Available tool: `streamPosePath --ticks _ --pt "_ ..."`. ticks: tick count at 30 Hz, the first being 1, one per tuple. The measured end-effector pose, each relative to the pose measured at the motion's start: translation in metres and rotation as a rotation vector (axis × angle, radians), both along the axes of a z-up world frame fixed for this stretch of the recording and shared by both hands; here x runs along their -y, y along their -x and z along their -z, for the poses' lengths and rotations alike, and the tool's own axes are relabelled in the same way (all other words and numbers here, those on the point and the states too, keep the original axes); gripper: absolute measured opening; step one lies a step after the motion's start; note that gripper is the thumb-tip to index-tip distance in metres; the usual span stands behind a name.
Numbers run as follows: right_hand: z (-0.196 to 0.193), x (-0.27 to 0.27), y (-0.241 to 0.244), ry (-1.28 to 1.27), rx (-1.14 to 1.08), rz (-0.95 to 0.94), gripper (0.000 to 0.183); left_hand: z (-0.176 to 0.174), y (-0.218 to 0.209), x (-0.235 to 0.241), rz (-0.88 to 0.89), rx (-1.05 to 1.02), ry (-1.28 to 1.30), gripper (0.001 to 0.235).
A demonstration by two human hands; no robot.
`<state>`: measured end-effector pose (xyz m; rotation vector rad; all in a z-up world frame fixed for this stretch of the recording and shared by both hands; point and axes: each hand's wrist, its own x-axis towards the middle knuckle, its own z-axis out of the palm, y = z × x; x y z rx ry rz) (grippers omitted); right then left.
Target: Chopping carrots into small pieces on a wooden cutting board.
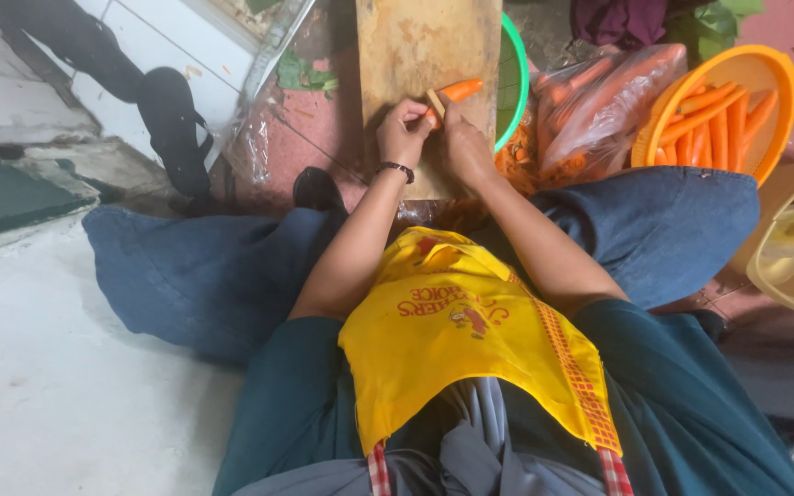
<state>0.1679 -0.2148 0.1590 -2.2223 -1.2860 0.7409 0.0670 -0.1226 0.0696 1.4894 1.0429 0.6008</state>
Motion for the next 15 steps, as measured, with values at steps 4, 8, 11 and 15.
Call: streamPosePath --ticks 4,8,11,15 --pt "0.021 0.013 -0.021 -0.088 0.020 -0.063 0.057 0.008 -0.004 0.008 -0.012 0.013 -0.012 0.019" --pt "0.022 0.017 -0.027 -0.002 -0.002 -0.057 0.051 -0.009 -0.010 0.014 -0.015 -0.095 -0.165 0.025" --pt "0.018 0.012 -0.022 0.009 0.040 -0.061 0.062 0.000 -0.013 0.010 -0.025 -0.147 -0.199 0.029" --pt "0.001 0.007 -0.012 0.059 0.081 -0.083 0.067 -0.007 -0.004 0.007 -0.019 -0.163 -0.194 0.028"
